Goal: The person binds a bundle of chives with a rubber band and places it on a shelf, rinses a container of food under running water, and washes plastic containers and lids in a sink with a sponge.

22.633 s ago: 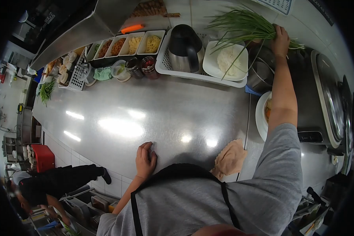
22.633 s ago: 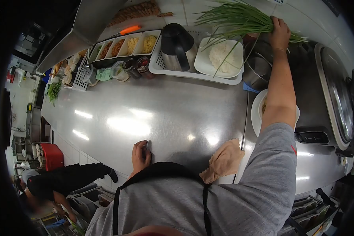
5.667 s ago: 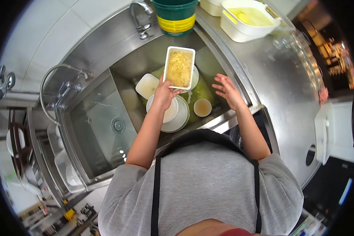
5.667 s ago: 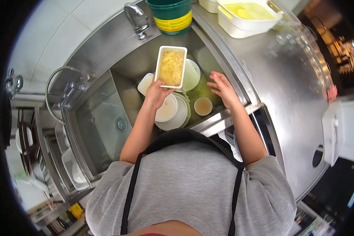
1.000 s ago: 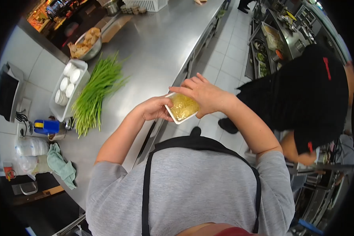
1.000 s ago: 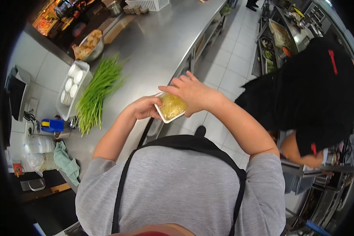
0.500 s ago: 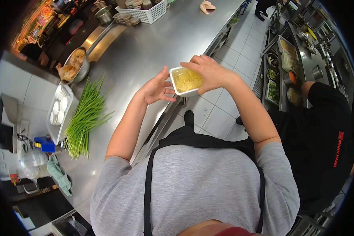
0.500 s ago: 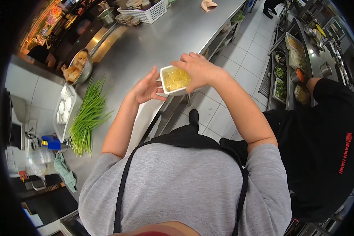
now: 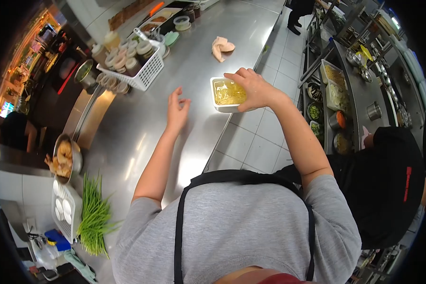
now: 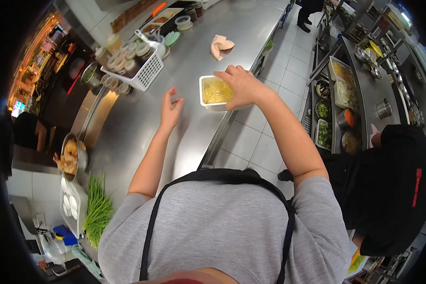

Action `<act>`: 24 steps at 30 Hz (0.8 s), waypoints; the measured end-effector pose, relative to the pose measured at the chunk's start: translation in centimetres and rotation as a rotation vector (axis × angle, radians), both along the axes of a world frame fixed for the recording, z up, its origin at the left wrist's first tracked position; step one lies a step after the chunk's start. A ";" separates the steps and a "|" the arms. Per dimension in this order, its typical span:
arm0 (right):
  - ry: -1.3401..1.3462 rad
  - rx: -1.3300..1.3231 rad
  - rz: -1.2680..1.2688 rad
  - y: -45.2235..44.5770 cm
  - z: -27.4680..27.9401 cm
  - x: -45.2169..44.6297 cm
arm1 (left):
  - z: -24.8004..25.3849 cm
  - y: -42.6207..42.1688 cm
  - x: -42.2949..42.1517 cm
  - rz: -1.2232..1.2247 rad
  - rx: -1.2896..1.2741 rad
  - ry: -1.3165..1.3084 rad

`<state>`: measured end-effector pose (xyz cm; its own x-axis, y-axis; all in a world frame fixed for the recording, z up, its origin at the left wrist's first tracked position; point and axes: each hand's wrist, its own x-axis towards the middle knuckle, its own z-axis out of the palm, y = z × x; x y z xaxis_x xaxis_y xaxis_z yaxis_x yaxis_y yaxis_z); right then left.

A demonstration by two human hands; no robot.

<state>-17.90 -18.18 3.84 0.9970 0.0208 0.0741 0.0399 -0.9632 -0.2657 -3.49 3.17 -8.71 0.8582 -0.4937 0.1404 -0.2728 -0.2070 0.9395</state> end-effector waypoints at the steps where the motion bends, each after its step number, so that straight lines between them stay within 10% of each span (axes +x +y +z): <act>1: 0.003 -0.019 -0.018 -1.7 0.2 0.8 | 0.1 -2.8 1.0 -0.014 0.004 -0.178; 4: 0.032 -0.035 -0.033 -7.4 0.3 3.0 | 1.1 -11.6 4.0 -0.072 0.087 -0.657; 14: 0.049 -0.112 0.018 -24.7 1.8 9.4 | -1.3 -29.4 12.9 -0.121 0.853 -0.607; 24: 0.021 -0.127 0.045 -36.0 2.2 20.8 | -3.5 -29.3 17.4 0.136 0.875 -0.537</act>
